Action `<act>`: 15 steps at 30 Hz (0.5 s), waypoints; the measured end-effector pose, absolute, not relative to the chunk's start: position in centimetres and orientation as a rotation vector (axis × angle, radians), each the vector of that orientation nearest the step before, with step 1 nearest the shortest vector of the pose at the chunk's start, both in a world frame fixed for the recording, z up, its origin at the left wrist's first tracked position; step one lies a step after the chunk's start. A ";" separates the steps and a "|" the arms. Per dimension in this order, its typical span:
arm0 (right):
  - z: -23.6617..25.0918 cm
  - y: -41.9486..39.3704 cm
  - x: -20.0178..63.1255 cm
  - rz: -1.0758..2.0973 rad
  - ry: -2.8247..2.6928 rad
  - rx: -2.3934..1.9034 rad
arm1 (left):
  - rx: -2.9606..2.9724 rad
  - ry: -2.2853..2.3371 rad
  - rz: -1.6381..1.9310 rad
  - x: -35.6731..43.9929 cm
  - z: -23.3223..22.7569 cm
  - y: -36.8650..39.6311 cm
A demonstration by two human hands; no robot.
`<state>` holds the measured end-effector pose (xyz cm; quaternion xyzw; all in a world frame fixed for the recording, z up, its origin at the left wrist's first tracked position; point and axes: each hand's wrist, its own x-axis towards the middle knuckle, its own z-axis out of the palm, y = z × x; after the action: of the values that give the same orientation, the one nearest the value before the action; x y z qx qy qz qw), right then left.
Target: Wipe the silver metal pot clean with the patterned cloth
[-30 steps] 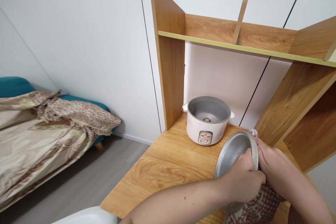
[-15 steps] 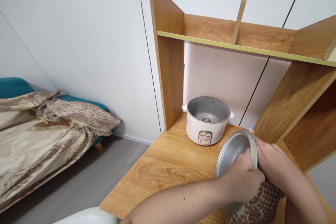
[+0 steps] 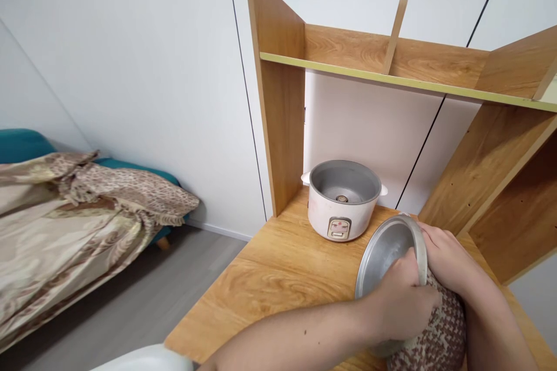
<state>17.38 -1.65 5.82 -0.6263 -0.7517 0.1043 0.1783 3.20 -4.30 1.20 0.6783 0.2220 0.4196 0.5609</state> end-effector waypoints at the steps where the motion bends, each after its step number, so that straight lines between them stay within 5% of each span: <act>1: 5.9 -1.9 17.3 0.268 -2.146 -1.794 | 1.594 0.527 0.980 3.2 1.4 -4.4; 15: 6.0 -5.5 16.9 -0.033 -2.372 -2.024 | 1.587 0.451 0.978 3.4 1.2 -4.4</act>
<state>16.90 -5.52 5.95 -0.6490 -0.7606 -0.0106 0.0115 3.39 -4.38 1.20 0.6772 0.1926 0.4173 0.5746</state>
